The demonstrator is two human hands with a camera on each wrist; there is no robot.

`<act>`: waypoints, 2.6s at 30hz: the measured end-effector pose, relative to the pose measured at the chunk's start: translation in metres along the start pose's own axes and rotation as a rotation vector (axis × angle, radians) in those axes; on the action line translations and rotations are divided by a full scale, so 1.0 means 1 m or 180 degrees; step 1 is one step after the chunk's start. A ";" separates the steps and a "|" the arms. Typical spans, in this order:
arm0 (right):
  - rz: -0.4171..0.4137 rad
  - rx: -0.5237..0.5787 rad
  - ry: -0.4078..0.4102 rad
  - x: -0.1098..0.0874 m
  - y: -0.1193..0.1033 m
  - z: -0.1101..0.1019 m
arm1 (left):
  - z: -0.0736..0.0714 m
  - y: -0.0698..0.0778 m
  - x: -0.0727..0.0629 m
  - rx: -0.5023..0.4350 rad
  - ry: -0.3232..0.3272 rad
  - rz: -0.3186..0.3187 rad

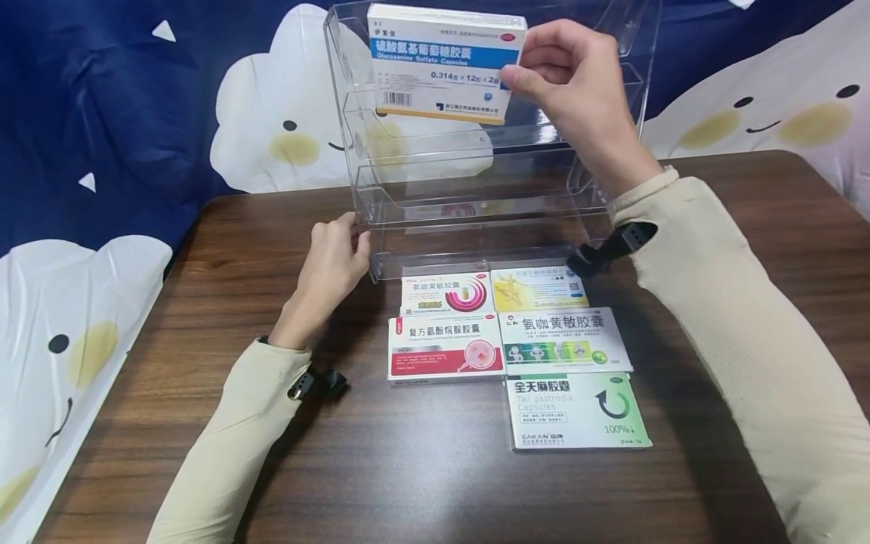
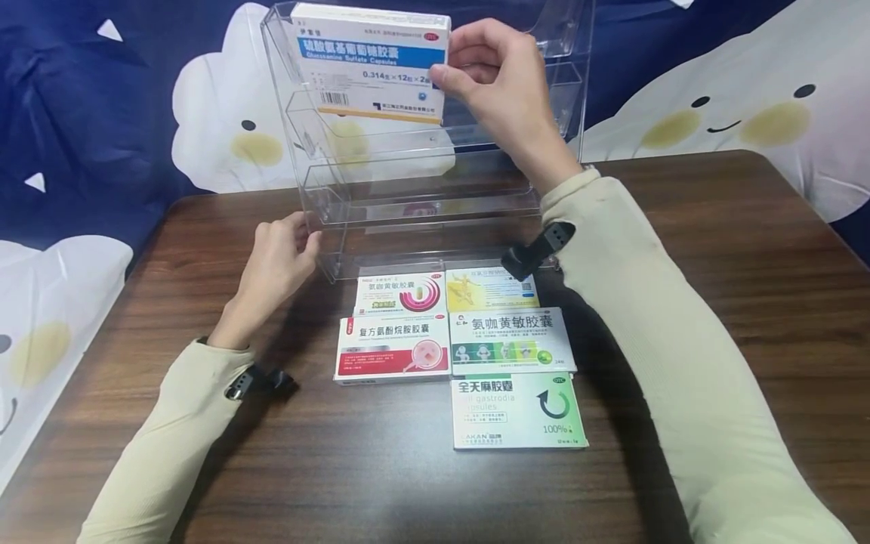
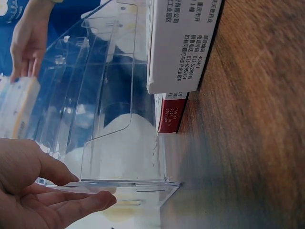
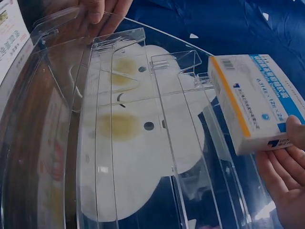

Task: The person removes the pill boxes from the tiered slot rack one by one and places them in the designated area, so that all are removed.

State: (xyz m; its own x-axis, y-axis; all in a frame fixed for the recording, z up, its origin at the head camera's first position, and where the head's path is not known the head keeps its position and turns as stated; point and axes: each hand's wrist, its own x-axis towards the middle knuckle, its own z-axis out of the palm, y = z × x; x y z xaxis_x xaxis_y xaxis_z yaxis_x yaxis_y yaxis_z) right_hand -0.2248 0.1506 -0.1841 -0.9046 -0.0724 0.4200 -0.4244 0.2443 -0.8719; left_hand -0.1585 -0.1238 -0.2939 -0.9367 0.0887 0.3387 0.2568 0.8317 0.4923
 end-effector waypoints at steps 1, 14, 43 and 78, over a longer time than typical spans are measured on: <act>-0.0017 0.0003 -0.0029 -0.003 -0.001 -0.003 | 0.000 0.000 0.000 -0.0005 -0.0006 -0.0010; -0.0096 0.0549 -0.0104 -0.060 0.007 -0.024 | 0.001 0.003 0.001 -0.0058 -0.0103 -0.0081; 0.1058 0.0576 -0.0673 -0.140 0.044 -0.041 | 0.001 0.004 0.000 -0.0106 -0.0083 -0.0022; 0.1711 0.0102 -0.1864 -0.202 0.020 -0.007 | 0.002 0.002 0.002 -0.0051 0.0003 0.0076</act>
State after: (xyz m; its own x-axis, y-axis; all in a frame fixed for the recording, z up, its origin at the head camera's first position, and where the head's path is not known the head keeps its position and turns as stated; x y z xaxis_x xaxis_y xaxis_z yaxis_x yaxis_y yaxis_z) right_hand -0.0502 0.1767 -0.2844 -0.8557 -0.4512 -0.2533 0.0835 0.3628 -0.9281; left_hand -0.1599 -0.1205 -0.2943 -0.9301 0.1081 0.3511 0.2829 0.8204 0.4969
